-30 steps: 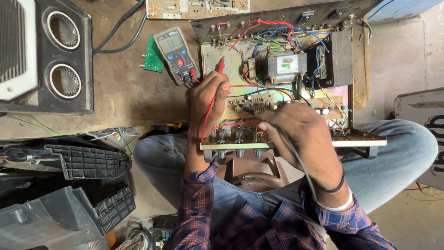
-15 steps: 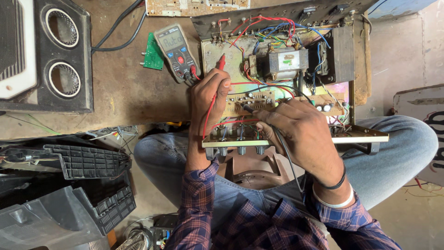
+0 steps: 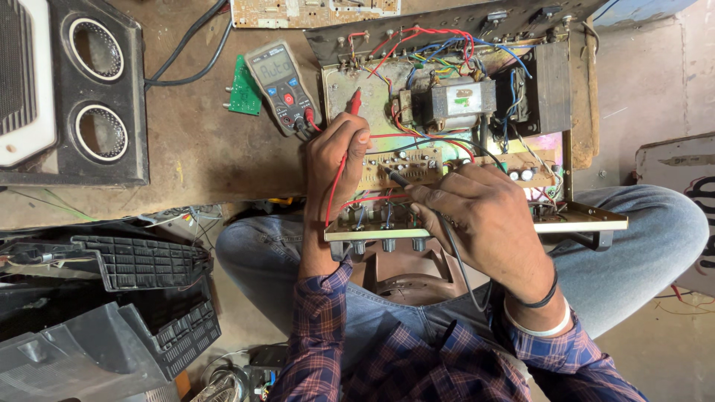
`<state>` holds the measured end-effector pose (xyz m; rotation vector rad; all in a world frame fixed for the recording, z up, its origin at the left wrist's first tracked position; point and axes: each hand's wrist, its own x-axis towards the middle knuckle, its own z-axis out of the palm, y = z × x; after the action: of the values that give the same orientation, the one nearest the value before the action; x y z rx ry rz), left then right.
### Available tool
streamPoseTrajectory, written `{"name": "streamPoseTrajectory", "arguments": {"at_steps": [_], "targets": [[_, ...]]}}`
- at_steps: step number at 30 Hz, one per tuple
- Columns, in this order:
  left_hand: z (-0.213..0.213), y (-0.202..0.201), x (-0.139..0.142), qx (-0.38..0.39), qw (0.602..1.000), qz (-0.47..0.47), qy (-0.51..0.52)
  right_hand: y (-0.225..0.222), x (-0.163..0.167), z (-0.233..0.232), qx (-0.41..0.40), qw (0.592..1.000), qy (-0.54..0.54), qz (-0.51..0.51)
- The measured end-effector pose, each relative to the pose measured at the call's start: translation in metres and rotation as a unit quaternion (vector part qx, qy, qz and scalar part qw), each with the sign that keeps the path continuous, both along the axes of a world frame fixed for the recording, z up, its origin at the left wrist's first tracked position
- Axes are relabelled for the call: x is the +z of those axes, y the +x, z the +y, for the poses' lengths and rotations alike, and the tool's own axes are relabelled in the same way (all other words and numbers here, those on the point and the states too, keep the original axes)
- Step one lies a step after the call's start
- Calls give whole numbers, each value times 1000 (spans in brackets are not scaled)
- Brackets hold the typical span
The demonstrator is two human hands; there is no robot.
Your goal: The person uses a multimeter to test various points on an exposed circuit board. They move the probes across different components and wires, observing the readings on the multimeter display.
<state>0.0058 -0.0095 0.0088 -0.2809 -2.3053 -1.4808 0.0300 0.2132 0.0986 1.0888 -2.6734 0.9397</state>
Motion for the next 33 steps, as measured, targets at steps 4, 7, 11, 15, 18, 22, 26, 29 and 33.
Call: {"name": "streamPoseTrajectory", "arguments": {"at_steps": [4, 7, 11, 15, 18, 22, 26, 29, 33], "targets": [[-1, 0, -1, -3, 1000, 2, 0, 2, -2, 1, -3, 1000, -12, -11], [-1, 0, -3, -3, 1000, 5, -2, 1, -2, 2, 4, 1000, -4, -6], [-1, -1, -3, -11, 1000, 6, 6, 0, -1, 2, 12, 1000, 1, -5], [-1, -1, -3, -7, 1000, 6, 2, 0, -1, 3, 17, 1000, 4, -9], [-1, 0, -3, -3, 1000, 7, -5, -1, -2, 4, 25, 1000, 5, -8], [-1, 0, -3, 0, 1000, 1, -4, -2, -3, 5, 35, 999, 10, -13], [-1, 0, -2, -6, 1000, 4, -1, -2, -3, 5, 32, 999, 6, -13], [-1, -2, -4, -7, 1000, 6, 0, 0, -3, 4, 19, 1000, -2, -14], [-1, -1, -5, -9, 1000, 6, -1, 0, -3, 5, 12, 1000, -1, -16]]}}
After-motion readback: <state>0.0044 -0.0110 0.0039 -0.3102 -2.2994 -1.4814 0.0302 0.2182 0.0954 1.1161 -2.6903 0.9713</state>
